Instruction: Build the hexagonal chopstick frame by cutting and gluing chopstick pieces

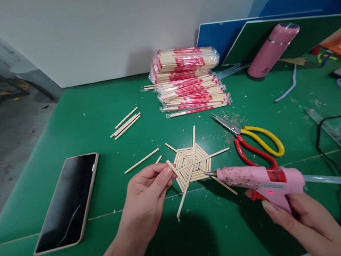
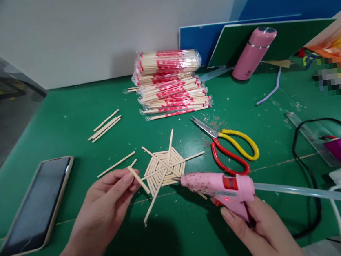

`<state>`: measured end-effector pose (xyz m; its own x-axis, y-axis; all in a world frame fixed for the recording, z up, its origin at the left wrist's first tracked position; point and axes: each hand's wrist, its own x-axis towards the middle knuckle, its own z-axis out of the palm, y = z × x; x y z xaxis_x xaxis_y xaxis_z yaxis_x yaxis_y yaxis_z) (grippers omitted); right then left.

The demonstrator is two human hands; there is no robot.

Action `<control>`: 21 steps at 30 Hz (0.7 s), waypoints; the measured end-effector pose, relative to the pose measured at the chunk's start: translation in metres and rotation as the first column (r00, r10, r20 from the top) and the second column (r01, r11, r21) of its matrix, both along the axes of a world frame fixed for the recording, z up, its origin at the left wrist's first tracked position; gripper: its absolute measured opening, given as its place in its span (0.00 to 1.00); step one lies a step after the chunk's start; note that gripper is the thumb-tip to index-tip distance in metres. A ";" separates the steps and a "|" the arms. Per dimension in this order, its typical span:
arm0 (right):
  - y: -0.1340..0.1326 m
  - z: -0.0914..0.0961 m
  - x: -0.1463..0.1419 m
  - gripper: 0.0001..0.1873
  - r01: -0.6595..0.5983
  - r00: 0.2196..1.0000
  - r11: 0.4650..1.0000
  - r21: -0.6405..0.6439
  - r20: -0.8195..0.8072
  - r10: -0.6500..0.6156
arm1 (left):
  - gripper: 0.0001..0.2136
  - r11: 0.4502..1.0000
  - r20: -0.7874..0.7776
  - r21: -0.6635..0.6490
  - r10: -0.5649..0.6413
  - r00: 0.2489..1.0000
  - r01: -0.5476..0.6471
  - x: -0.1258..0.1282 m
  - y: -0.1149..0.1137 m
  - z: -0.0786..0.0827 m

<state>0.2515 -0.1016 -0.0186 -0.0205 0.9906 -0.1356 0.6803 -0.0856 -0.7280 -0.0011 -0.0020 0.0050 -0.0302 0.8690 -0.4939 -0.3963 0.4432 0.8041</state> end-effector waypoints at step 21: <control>-0.019 0.003 -0.006 0.11 0.028 0.969 0.999 0.038 0.244 -0.037 | 0.05 0.953 -0.006 -0.023 -0.302 0.953 0.302 0.004 -0.007 -0.016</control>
